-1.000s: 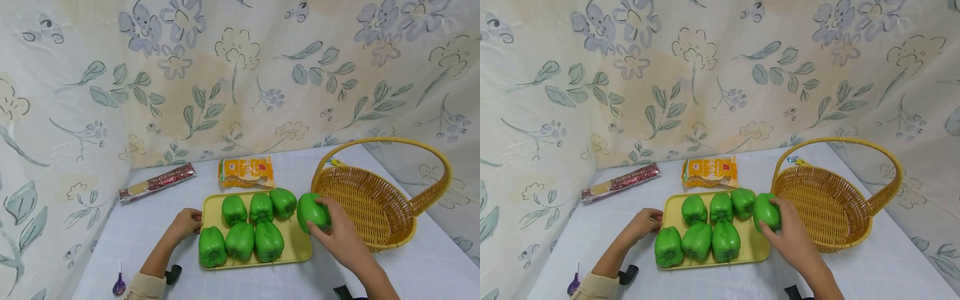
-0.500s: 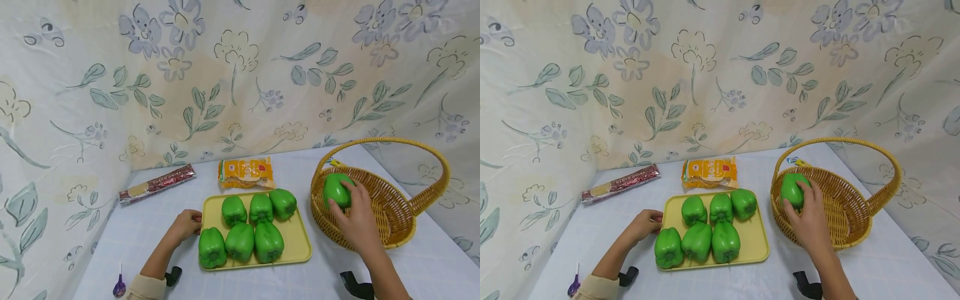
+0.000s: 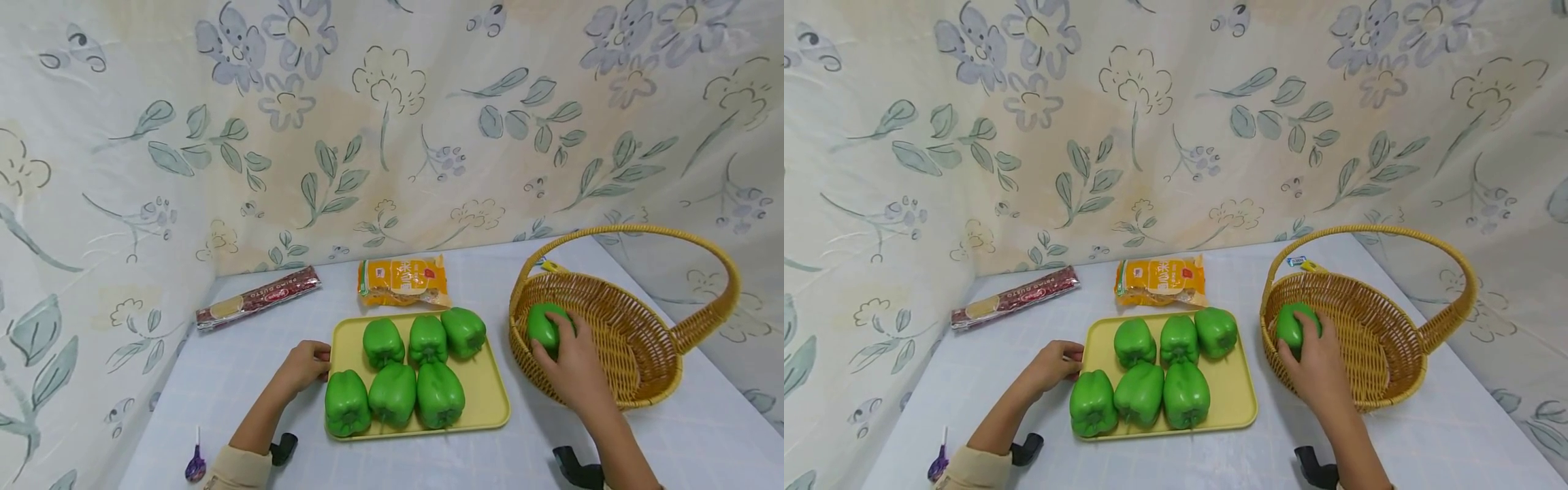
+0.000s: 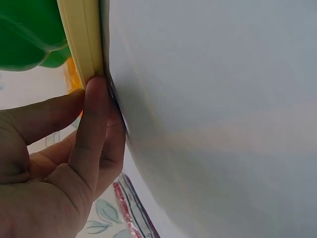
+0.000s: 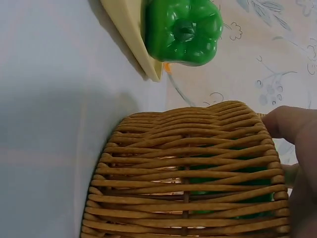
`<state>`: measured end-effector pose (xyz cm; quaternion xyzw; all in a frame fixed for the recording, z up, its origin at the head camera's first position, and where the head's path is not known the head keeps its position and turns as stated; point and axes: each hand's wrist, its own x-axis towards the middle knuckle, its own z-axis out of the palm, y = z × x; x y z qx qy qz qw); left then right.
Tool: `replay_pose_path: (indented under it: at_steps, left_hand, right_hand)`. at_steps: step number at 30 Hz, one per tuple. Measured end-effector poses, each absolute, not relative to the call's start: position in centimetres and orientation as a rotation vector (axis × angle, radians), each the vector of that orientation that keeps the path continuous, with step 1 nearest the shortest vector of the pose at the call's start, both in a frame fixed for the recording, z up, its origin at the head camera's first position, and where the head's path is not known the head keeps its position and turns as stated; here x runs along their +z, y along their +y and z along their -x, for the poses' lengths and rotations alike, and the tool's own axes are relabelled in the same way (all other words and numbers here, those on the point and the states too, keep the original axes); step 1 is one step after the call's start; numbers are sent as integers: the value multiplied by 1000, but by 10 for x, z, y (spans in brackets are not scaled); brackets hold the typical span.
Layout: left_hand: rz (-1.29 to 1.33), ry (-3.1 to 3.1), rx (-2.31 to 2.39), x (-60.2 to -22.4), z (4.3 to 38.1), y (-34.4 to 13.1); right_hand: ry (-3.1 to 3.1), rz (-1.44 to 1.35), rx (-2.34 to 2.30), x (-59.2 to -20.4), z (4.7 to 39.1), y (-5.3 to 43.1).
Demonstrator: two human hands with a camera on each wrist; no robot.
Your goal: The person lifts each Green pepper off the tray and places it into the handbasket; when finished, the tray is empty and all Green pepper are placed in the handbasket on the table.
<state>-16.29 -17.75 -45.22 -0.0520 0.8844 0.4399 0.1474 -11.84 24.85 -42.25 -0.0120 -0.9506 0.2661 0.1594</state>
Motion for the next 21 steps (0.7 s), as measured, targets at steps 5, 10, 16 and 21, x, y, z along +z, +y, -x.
replay_pose_path:
  at_steps: [5,10,16,21]
  left_hand:
    - [154,2546,1269,-452,163,-178]
    - [151,2545,1278,-455,165,-178]
    - [151,2541,1260,-455,165,-177]
    - [161,2535,1265,-456,163,-177]
  right_hand:
    - [-2727,47,711,-421,117,245]
    - [-2623,-25,667,-418,115,233]
    - [-2595,-300,737,-413,104,187]
    - [-2791,-484,725,-419,94,147]
